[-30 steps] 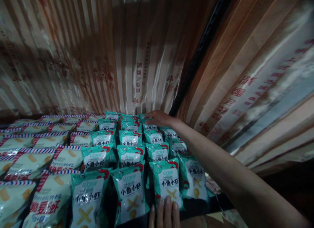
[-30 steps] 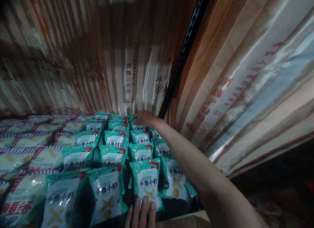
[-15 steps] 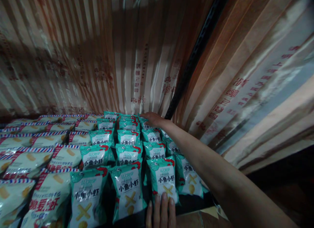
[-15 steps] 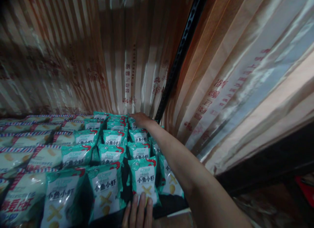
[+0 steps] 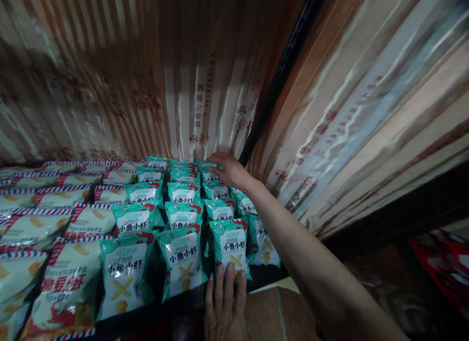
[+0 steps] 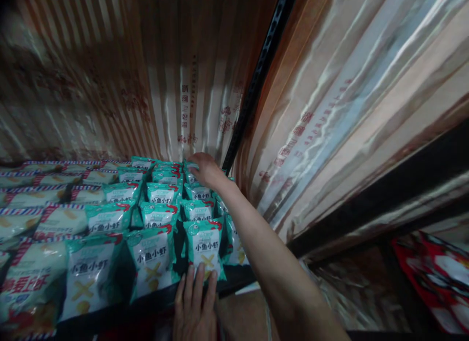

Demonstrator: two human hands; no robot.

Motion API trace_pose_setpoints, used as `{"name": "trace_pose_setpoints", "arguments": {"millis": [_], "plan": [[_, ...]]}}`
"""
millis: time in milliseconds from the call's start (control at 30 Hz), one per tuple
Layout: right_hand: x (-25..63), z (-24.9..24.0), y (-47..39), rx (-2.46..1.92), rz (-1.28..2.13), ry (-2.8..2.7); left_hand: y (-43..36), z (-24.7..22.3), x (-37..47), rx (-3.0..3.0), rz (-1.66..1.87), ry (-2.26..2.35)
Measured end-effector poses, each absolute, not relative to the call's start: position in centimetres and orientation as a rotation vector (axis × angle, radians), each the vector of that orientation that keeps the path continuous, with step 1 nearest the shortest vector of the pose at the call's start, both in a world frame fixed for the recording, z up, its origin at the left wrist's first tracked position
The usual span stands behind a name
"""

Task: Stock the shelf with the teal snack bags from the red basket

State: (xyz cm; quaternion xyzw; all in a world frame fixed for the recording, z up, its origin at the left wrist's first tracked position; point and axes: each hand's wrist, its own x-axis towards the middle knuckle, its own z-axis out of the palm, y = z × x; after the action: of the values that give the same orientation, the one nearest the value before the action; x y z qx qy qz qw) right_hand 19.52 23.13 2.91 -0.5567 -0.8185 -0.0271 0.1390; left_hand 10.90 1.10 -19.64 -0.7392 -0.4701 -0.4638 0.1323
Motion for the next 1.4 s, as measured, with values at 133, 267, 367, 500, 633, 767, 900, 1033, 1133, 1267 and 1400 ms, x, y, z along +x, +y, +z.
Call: {"name": "trace_pose_setpoints", "arguments": {"millis": [133,267,367,500,633,767,900,1033,1133,1267,1400], "plan": [[18.9,2.2,15.2,-1.357,-0.18,-1.902,0.6,-19.5,10.4,-2.235,-1.3,-1.394],[19.7,-1.3,7.2,-1.247,-0.243,-1.584,0.3,-19.1,10.0,-2.297,-1.29,-1.348],[21.6,-5.0,3.5,-1.326,-0.309,-1.383,0.1,-18.6,9.6,-2.316,-1.266,-1.376],[24.2,-9.0,2.1,-1.475,-0.355,-1.281,-0.4,-18.1,9.4,-2.332,-1.233,-1.342],[24.6,-10.5,2.5,-1.512,-0.376,-1.437,-0.9,-18.1,9.3,-2.375,-1.191,-1.293],[24.7,-11.3,3.4,-1.59,-0.384,-1.552,-1.0,-18.1,9.5,-2.416,-1.172,-1.284],[25.3,-12.0,3.9,-1.62,-0.305,-1.629,-0.9,-18.2,9.7,-2.418,-1.187,-1.275],[25.5,-12.3,3.8,-1.598,-0.26,-1.676,-0.8,-18.5,9.9,-2.428,-1.171,-1.274],[25.6,-12.4,3.7,-1.587,-0.25,-1.649,-0.7,-18.8,10.1,-2.433,-1.162,-1.283],[25.6,-12.6,3.8,-1.597,-0.273,-1.626,-0.6,-18.9,10.2,-2.436,-1.17,-1.309],[25.3,-12.6,3.9,-1.595,-0.309,-1.606,-0.6,-18.6,10.4,-2.417,-1.226,-1.342]]}}
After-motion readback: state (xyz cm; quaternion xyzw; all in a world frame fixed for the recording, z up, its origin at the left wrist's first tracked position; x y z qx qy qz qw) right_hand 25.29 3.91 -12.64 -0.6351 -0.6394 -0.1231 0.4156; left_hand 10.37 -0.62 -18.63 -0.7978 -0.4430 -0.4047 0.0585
